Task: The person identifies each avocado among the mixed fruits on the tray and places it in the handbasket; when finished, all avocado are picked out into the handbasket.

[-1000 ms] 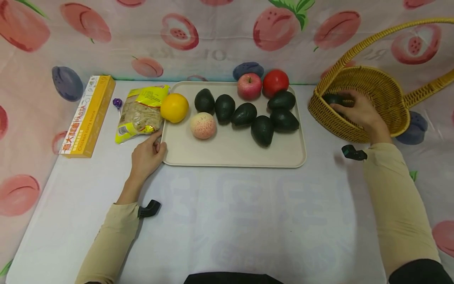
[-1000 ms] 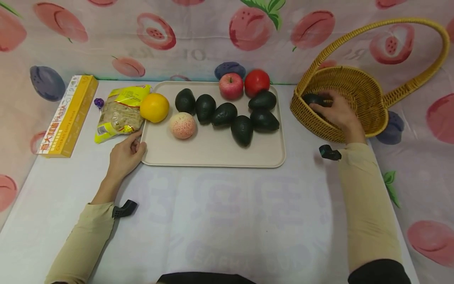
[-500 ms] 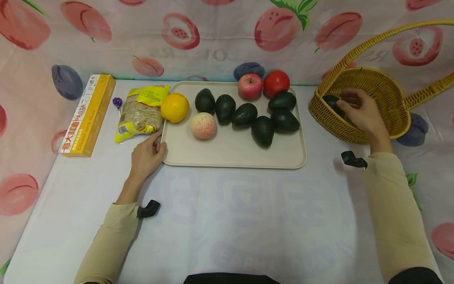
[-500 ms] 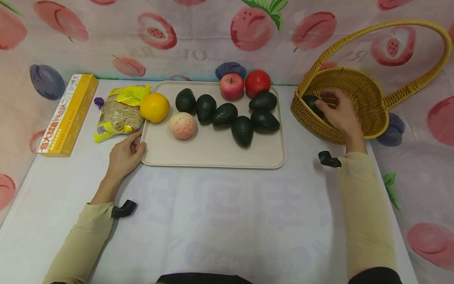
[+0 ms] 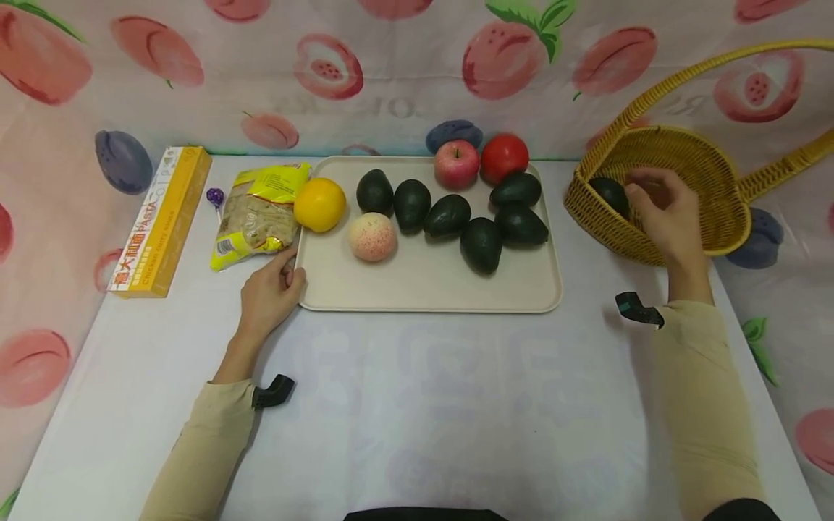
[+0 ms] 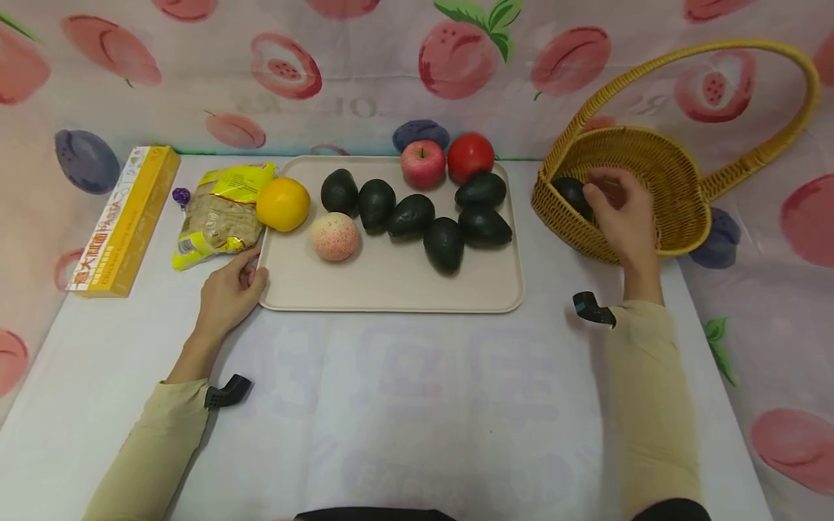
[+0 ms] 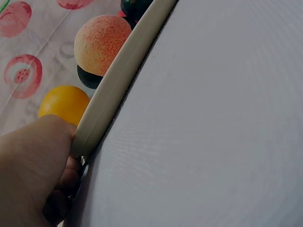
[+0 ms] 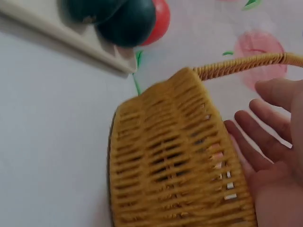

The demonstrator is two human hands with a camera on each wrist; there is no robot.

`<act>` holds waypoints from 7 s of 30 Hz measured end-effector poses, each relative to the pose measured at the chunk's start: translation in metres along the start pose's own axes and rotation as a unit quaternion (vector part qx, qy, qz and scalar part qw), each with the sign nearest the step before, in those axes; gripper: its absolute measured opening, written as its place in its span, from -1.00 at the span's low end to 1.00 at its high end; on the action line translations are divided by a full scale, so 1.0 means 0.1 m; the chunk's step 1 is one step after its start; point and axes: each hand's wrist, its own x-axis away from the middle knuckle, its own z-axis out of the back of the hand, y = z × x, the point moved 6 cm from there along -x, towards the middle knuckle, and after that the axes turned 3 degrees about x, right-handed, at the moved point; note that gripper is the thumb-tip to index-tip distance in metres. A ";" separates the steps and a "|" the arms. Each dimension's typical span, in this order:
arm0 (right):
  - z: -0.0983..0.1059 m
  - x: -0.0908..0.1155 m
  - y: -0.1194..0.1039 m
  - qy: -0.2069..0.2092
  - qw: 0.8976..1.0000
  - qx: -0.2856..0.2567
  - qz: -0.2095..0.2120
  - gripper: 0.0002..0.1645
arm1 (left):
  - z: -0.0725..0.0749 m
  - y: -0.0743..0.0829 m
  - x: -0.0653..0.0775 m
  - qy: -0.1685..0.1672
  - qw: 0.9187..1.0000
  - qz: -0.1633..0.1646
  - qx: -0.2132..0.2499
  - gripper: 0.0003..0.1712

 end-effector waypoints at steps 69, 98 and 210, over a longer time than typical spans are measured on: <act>-1.23 0.38 -0.01 -0.233 0.964 0.126 0.014 -0.11 | 0.00 -0.02 -0.01 0.002 1.000 0.002 -0.006 -0.56; -1.06 0.42 -0.32 -0.189 0.974 0.114 0.057 -0.20 | 0.00 -0.03 -0.01 -0.001 1.000 0.003 -0.006 -0.57; 0.37 -0.45 0.45 -0.123 0.944 0.254 -0.172 -0.09 | 0.00 -0.07 0.02 0.000 1.000 0.005 -0.003 -0.58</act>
